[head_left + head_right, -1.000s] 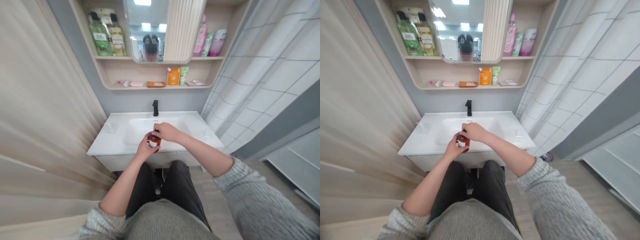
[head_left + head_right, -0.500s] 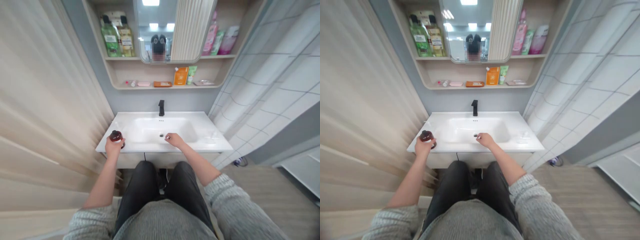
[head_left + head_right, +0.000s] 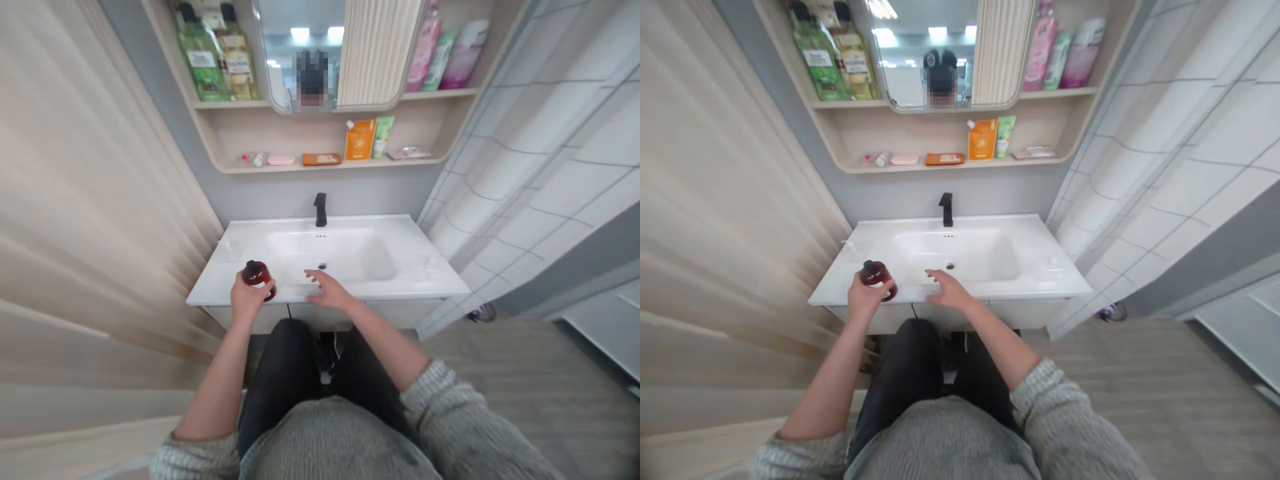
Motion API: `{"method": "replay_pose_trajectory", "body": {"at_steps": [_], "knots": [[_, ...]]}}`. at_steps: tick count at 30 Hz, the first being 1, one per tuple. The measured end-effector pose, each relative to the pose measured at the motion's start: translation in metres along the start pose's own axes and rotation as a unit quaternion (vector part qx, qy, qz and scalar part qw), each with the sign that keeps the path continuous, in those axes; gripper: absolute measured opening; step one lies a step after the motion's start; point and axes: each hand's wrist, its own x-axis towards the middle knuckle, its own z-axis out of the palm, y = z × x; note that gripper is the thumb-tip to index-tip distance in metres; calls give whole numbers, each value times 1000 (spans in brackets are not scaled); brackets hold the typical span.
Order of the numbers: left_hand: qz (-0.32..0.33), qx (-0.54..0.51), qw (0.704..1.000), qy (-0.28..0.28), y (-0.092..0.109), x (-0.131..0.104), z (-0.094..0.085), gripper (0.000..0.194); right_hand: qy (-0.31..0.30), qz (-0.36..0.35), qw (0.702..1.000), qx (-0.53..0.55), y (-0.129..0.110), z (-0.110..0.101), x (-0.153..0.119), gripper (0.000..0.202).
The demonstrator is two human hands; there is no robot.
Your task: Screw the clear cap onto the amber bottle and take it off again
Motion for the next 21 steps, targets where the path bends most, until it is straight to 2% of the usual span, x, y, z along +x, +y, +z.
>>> {"method": "replay_pose_trajectory", "body": {"at_steps": [2, 3, 5, 7, 10, 13, 16, 21], "knots": [[58, -33, 997, -49, 24, -21, 16, 67, -26, -23, 995, 96, -10, 21, 4, 105], [80, -48, 994, -63, 35, -31, 24, 66, -29, -26, 990, 133, -15, 29, 6, 109], [121, -66, 988, -67, 53, -45, 38, 62, -8, -28, 984, 178, -20, 38, 8, 104], [172, -74, 979, -83, 64, -52, 47, 54, 34, -26, 979, 200, -20, 37, 7, 97], [238, -92, 959, -119, 76, -46, 47, 46, 83, -11, 979, 188, -9, 23, 2, 93], [295, -104, 932, -181, 91, -28, 42, 40, 90, 1, 986, 141, 6, 6, -2, 92], [359, -62, 894, -261, 109, -15, 41, 34, 81, 4, 987, 138, 20, -3, -2, 93], [381, 11, 868, -319, 128, -8, 45, 32, 57, 2, 982, 181, 31, -2, -1, 94]]}}
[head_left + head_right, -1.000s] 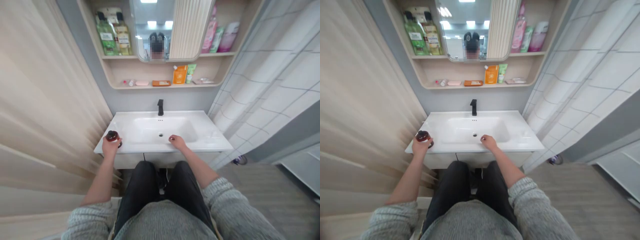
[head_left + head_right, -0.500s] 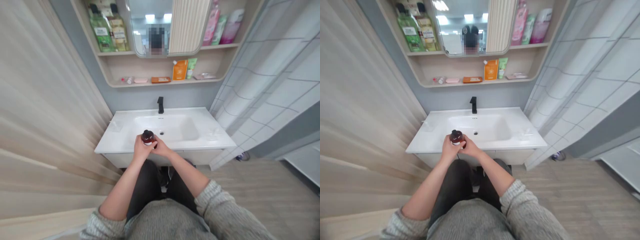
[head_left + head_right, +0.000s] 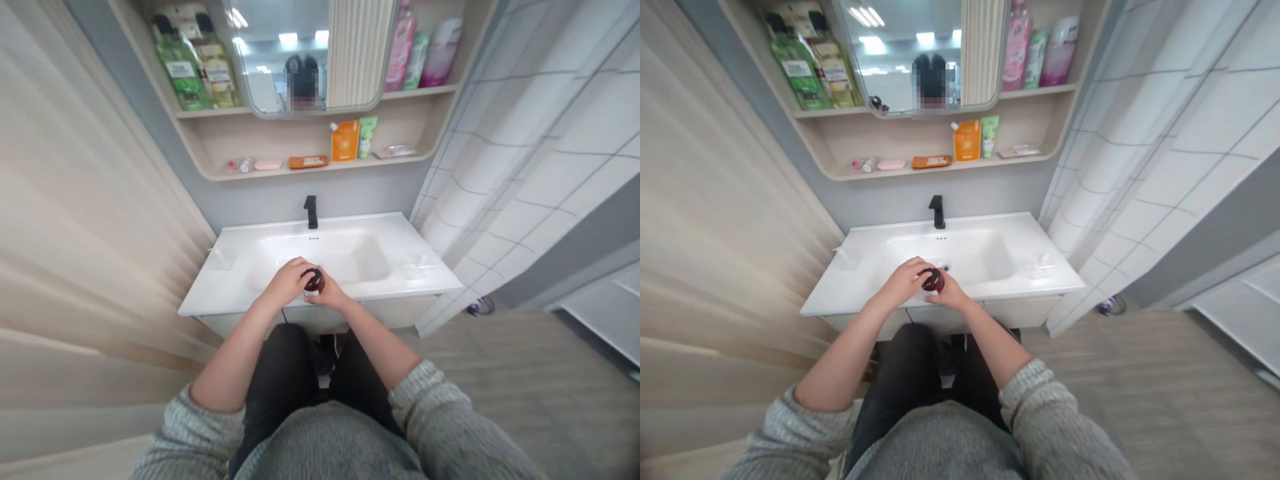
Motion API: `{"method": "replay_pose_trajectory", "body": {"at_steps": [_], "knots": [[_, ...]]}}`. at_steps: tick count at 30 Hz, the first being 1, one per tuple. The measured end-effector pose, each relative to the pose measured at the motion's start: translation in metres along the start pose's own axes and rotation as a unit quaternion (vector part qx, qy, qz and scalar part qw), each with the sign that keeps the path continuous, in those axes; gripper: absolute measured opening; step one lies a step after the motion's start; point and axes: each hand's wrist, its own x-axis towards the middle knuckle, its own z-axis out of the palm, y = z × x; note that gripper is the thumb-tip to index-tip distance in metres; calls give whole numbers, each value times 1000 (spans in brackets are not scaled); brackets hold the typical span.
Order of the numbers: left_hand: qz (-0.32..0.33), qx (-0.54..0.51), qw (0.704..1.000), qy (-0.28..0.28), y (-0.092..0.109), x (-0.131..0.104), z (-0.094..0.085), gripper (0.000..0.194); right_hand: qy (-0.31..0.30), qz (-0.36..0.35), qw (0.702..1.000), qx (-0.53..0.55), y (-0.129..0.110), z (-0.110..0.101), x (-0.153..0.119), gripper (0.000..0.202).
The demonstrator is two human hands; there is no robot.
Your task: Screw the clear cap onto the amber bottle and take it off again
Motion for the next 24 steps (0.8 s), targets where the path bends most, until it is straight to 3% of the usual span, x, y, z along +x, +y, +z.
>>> {"method": "replay_pose_trajectory", "body": {"at_steps": [6, 10, 13, 16, 18, 21, 24], "knots": [[-10, 114, 993, -34, 1, 17, 2, 25, 13, 25, 999, 24, 2, 3, 1, 89], [-79, 220, 972, -22, 11, 26, 8, 41, 0, 39, 998, 44, 3, 6, 2, 83], [-80, 227, 970, -27, 19, 26, 3, 38, -4, 40, 998, 39, 1, 3, 2, 81], [-36, 203, 975, -76, 23, 26, -7, 29, -2, 37, 999, 18, -3, -1, 1, 81], [-41, 212, 972, -94, 24, 28, -11, 24, -4, 40, 999, 18, -5, -2, 1, 80], [-68, 242, 965, -70, 28, 32, -6, 33, -14, 49, 998, 45, -3, 1, 2, 80], [-50, 250, 965, -61, 30, 32, 0, 30, -17, 42, 996, 75, 0, 4, 2, 81]]}}
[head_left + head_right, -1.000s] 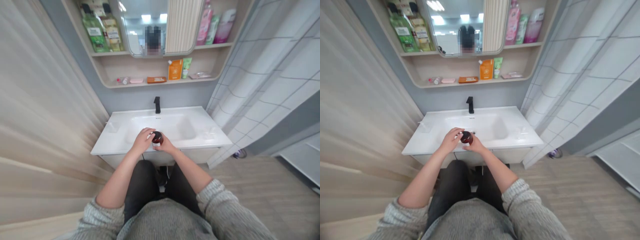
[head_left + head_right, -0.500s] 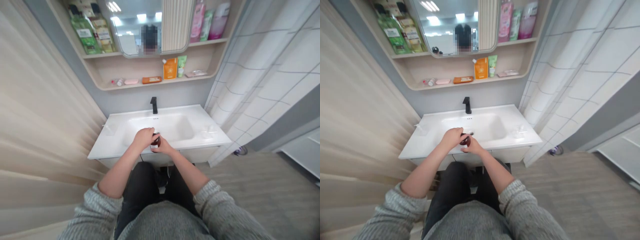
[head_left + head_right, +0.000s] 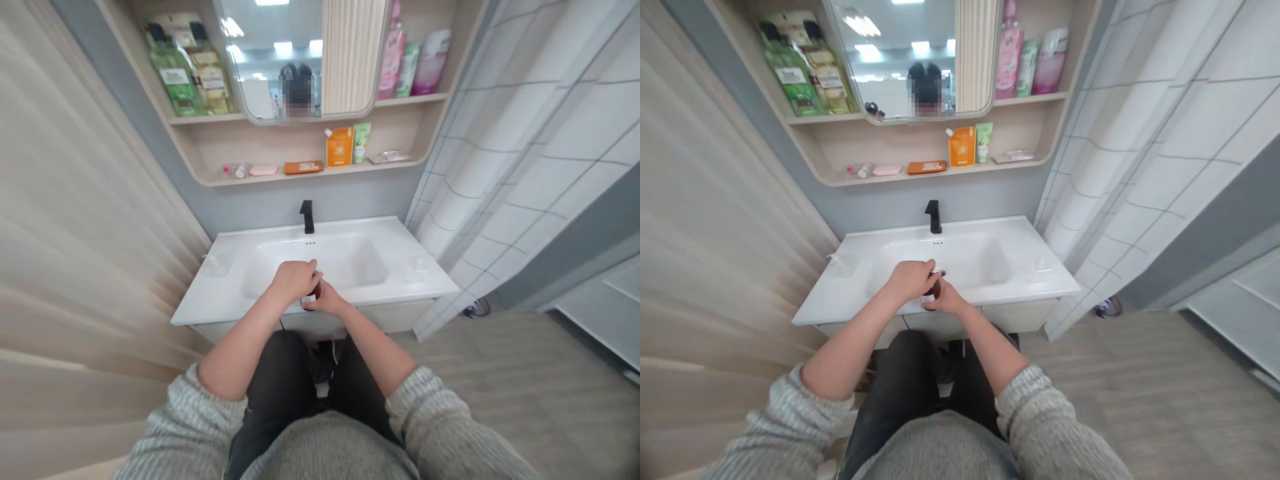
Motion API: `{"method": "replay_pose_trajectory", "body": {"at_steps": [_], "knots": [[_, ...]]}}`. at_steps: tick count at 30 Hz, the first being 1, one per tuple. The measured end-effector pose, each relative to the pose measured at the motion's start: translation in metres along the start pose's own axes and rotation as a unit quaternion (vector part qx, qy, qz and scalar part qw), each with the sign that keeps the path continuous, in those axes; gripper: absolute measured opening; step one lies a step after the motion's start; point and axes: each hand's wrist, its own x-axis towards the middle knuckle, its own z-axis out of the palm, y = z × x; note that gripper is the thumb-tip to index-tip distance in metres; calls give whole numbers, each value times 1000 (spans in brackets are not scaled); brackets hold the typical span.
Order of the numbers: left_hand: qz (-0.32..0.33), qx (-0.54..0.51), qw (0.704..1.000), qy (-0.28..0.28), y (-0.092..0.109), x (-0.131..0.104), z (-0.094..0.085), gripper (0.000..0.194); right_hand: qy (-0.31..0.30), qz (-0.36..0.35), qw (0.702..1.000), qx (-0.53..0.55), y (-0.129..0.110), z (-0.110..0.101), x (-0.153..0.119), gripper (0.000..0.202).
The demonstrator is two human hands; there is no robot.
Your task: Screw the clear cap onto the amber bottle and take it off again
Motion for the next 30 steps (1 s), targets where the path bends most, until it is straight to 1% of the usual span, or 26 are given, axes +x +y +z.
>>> {"method": "replay_pose_trajectory", "body": {"at_steps": [3, 6, 8, 10, 13, 15, 17, 19, 21, 23, 25, 27, 28, 30], "knots": [[11, 0, 1000, -3, -2, -4, 1, 26, 11, -8, 1000, -10, 0, -1, 0, 86], [-12, 19, 1000, -10, -4, -4, -1, 31, 11, 0, 999, -36, -2, -2, 0, 85], [-21, 32, 999, -10, -2, -1, -3, 35, 6, 3, 999, -32, -2, -3, 0, 84], [-8, 38, 999, -8, 0, 1, -5, 35, 3, 1, 1000, -23, 1, -2, 1, 84], [17, 38, 999, -11, 1, -1, -8, 28, 9, -14, 1000, -17, 9, -3, 2, 88], [16, 34, 999, -20, -2, -5, -9, 26, 11, -20, 999, -24, 14, -4, 3, 89], [4, 27, 999, -26, -5, -8, -10, 28, 12, -21, 999, -30, 15, -6, 4, 87], [-13, 10, 1000, -9, -8, -9, -9, 33, 15, -17, 999, -32, 15, -7, 4, 87], [-27, -28, 999, 38, -15, -10, -6, 34, 20, -11, 999, -45, 12, -8, 3, 90], [-35, -98, 990, 99, -27, -12, 1, 32, 30, -4, 997, -77, 10, -9, 1, 91], [-54, -190, 968, 157, -49, -18, 13, 29, 35, -1, 994, -101, 10, -9, 0, 90], [-106, -275, 932, 211, -79, -30, 30, 28, 31, 1, 995, -99, 10, -10, -1, 91], [-146, -307, 911, 233, -96, -38, 40, 28, 28, 4, 995, -95, 10, -10, -1, 93], [-226, -349, 875, 248, -134, -58, 58, 29, 26, 7, 995, -93, 10, -10, 0, 96]]}}
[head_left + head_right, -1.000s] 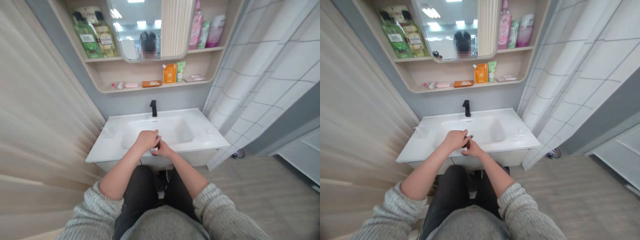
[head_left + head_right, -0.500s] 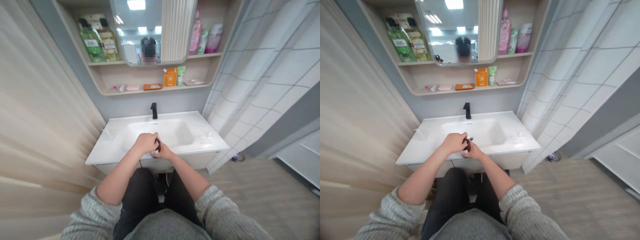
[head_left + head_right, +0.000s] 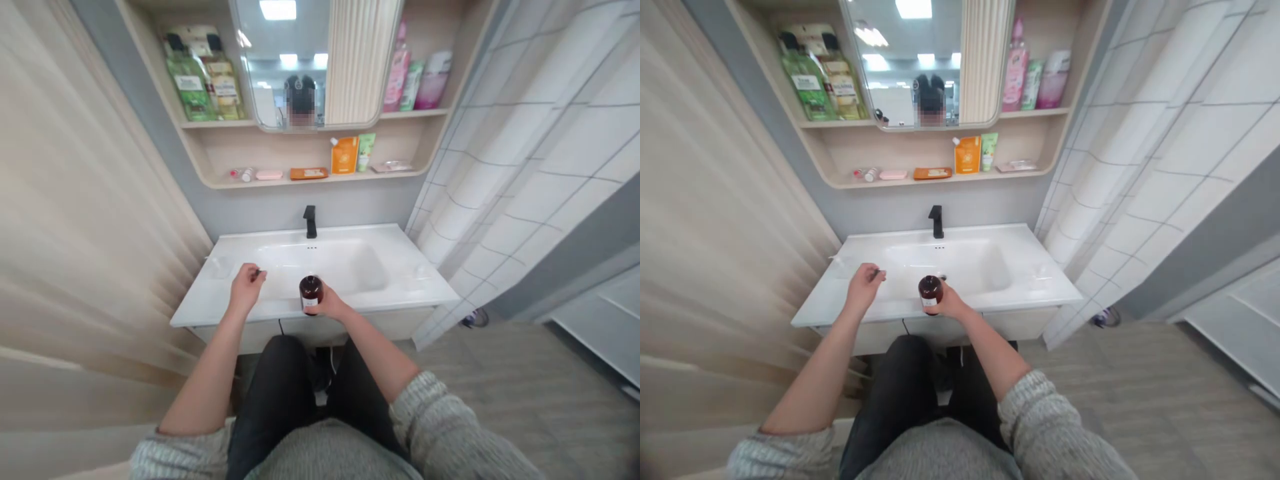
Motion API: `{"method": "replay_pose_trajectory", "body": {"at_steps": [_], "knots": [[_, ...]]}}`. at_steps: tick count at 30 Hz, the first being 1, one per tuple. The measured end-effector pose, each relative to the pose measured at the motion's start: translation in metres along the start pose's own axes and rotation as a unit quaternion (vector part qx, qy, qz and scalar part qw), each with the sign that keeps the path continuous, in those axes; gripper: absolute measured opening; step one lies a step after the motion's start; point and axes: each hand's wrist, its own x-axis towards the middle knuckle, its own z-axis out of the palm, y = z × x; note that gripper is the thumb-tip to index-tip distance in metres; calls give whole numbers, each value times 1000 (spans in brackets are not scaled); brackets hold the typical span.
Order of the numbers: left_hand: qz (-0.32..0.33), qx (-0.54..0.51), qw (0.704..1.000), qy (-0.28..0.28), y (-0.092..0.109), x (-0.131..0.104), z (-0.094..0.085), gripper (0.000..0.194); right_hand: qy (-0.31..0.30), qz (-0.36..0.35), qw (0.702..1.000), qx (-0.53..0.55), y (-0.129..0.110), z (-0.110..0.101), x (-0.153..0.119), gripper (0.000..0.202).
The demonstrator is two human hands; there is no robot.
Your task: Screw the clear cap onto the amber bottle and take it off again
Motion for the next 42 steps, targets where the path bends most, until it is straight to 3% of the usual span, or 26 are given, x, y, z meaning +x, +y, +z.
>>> {"method": "replay_pose_trajectory", "body": {"at_steps": [3, 5, 8, 11, 16, 25, 33, 42], "knots": [[-117, 63, 988, 72, -59, 0, -32, 34, 3, 2, 1000, -5, 0, -1, 1, 98], [-157, 132, 974, 101, -90, 0, -51, 36, 4, 2, 1000, 0, 0, -1, 2, 97], [-188, 195, 957, 101, -122, 4, -66, 32, 7, 9, 1000, 0, 2, 0, 2, 96], [-193, 216, 953, 88, -140, 9, -65, 35, 6, 11, 1000, 4, 2, 0, 2, 95], [-166, 269, 944, 92, -146, 11, -55, 43, -5, 29, 999, 25, -5, 1, 1, 95], [-165, 326, 925, 108, -137, 5, -48, 54, -8, 23, 999, 28, -7, 0, 0, 91], [-187, 330, 918, 116, -133, 6, -49, 36, -7, -4, 1000, 9, 4, -1, 0, 95], [-198, 321, 920, 108, -134, 5, -51, 31, 0, -15, 1000, 16, 3, 1, 0, 97]]}}
